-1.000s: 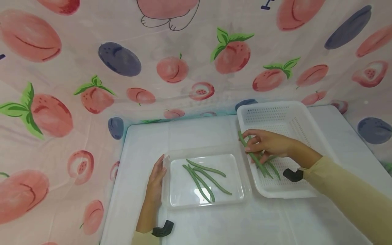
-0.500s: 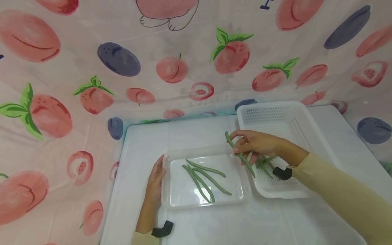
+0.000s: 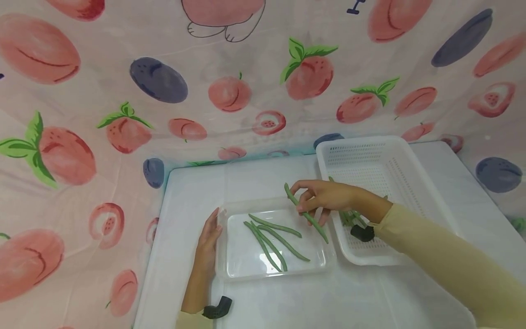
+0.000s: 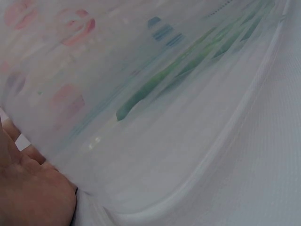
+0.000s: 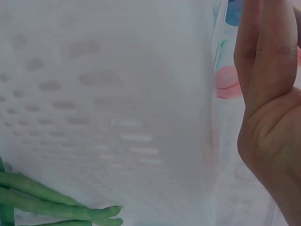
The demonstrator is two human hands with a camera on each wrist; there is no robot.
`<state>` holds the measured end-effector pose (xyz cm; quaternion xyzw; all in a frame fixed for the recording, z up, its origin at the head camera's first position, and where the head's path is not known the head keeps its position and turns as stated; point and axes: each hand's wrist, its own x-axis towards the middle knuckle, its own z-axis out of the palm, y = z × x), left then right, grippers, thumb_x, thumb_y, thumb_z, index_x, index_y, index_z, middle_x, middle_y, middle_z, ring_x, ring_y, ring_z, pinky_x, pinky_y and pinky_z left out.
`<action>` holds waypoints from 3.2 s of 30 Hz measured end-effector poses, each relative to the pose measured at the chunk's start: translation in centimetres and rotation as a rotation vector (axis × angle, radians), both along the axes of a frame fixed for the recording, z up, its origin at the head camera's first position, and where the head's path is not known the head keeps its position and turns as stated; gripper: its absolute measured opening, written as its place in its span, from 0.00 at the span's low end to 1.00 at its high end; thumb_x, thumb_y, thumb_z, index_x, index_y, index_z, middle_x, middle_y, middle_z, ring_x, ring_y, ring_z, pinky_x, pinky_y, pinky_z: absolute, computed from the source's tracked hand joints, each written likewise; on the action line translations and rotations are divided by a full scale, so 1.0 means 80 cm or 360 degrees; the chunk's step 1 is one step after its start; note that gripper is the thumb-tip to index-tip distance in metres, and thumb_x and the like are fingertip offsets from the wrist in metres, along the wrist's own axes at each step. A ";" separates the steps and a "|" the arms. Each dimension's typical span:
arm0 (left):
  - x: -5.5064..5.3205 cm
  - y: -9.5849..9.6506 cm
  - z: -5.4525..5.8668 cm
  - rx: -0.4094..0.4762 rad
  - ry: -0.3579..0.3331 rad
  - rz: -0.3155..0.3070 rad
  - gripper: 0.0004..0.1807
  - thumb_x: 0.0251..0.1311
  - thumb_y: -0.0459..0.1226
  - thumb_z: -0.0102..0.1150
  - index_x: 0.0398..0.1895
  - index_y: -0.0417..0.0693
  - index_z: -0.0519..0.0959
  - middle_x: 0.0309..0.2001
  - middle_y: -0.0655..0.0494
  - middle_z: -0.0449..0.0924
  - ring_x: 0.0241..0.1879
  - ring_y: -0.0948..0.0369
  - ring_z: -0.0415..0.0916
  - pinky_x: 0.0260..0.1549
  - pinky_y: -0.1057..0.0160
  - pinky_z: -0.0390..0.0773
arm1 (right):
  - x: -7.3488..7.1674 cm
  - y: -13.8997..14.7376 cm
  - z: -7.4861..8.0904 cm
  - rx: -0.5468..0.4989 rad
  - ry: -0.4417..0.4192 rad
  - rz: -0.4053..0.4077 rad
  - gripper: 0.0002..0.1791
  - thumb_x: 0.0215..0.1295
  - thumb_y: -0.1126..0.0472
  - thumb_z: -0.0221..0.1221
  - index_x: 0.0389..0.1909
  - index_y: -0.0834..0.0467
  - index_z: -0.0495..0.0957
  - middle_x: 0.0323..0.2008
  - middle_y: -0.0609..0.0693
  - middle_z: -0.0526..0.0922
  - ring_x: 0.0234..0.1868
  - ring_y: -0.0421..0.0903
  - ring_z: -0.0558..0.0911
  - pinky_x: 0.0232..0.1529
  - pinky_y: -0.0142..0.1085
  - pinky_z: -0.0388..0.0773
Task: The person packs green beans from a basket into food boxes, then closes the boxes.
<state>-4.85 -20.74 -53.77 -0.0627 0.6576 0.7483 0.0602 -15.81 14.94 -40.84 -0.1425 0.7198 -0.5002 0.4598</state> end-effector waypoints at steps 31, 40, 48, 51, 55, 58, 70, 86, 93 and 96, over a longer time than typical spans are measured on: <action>0.002 -0.001 0.000 -0.0005 -0.0022 0.0000 0.27 0.78 0.43 0.44 0.78 0.71 0.60 0.79 0.71 0.55 0.80 0.58 0.54 0.72 0.44 0.64 | 0.003 -0.030 0.000 -0.0029 -0.0025 0.0079 0.27 0.71 0.59 0.63 0.65 0.53 0.65 0.46 0.58 0.82 0.40 0.63 0.88 0.29 0.48 0.88; 0.001 0.000 -0.001 0.0000 -0.0010 0.0001 0.27 0.79 0.43 0.43 0.77 0.70 0.60 0.79 0.70 0.56 0.79 0.58 0.55 0.72 0.44 0.64 | 0.002 -0.038 0.005 -0.0001 0.0001 0.0099 0.25 0.70 0.58 0.64 0.63 0.50 0.66 0.46 0.58 0.82 0.40 0.59 0.87 0.30 0.49 0.88; 0.001 0.001 0.001 -0.0013 0.0001 0.0005 0.27 0.78 0.43 0.44 0.77 0.71 0.61 0.80 0.69 0.55 0.80 0.58 0.54 0.73 0.45 0.63 | 0.002 -0.047 0.005 -0.0039 0.0004 0.0145 0.25 0.70 0.58 0.64 0.64 0.52 0.66 0.47 0.62 0.81 0.39 0.61 0.88 0.31 0.49 0.88; 0.001 0.001 0.002 -0.0024 0.0003 0.0000 0.27 0.78 0.44 0.44 0.77 0.70 0.60 0.80 0.69 0.55 0.80 0.57 0.55 0.72 0.44 0.64 | 0.002 -0.051 0.004 -0.0040 0.0002 0.0156 0.27 0.70 0.58 0.64 0.65 0.54 0.65 0.46 0.60 0.82 0.39 0.61 0.88 0.30 0.48 0.88; 0.001 0.000 0.001 -0.0038 0.0015 -0.0011 0.27 0.78 0.45 0.44 0.78 0.69 0.60 0.80 0.68 0.55 0.80 0.56 0.54 0.73 0.43 0.63 | 0.001 -0.057 0.004 -0.0022 0.0006 0.0169 0.26 0.70 0.58 0.64 0.64 0.53 0.66 0.45 0.60 0.82 0.35 0.55 0.88 0.30 0.47 0.88; 0.001 -0.001 0.000 -0.0031 0.0032 -0.0014 0.28 0.78 0.45 0.44 0.78 0.68 0.59 0.80 0.67 0.55 0.81 0.56 0.50 0.75 0.41 0.58 | 0.002 -0.062 0.003 -0.0006 0.0007 0.0174 0.24 0.69 0.57 0.65 0.62 0.50 0.68 0.46 0.63 0.82 0.34 0.54 0.88 0.30 0.47 0.88; 0.002 0.001 0.002 -0.0025 0.0037 -0.0007 0.28 0.78 0.45 0.46 0.78 0.68 0.60 0.79 0.68 0.57 0.80 0.59 0.52 0.74 0.43 0.60 | 0.005 -0.077 0.001 0.0013 0.0031 0.0193 0.22 0.71 0.59 0.63 0.62 0.50 0.68 0.47 0.66 0.81 0.38 0.61 0.87 0.29 0.45 0.88; 0.002 0.001 0.004 -0.0025 0.0031 -0.0008 0.28 0.79 0.43 0.44 0.79 0.67 0.59 0.80 0.66 0.55 0.81 0.56 0.50 0.74 0.41 0.59 | 0.004 -0.075 -0.001 -0.0021 -0.0014 0.0160 0.16 0.72 0.61 0.61 0.58 0.49 0.75 0.51 0.63 0.81 0.44 0.63 0.88 0.37 0.53 0.88; 0.002 0.001 0.003 -0.0024 0.0020 0.0001 0.28 0.78 0.44 0.45 0.78 0.70 0.60 0.79 0.70 0.56 0.80 0.60 0.51 0.74 0.44 0.59 | 0.002 -0.067 0.007 -0.0051 -0.0040 0.0116 0.17 0.71 0.61 0.63 0.59 0.51 0.76 0.48 0.58 0.83 0.47 0.66 0.87 0.38 0.53 0.88; 0.003 0.000 0.003 -0.0030 0.0022 -0.0005 0.28 0.78 0.44 0.45 0.78 0.70 0.60 0.79 0.70 0.56 0.80 0.59 0.52 0.74 0.43 0.60 | -0.001 -0.060 0.013 -0.0054 -0.0044 0.0090 0.19 0.70 0.59 0.64 0.59 0.51 0.75 0.49 0.58 0.83 0.48 0.64 0.87 0.40 0.52 0.88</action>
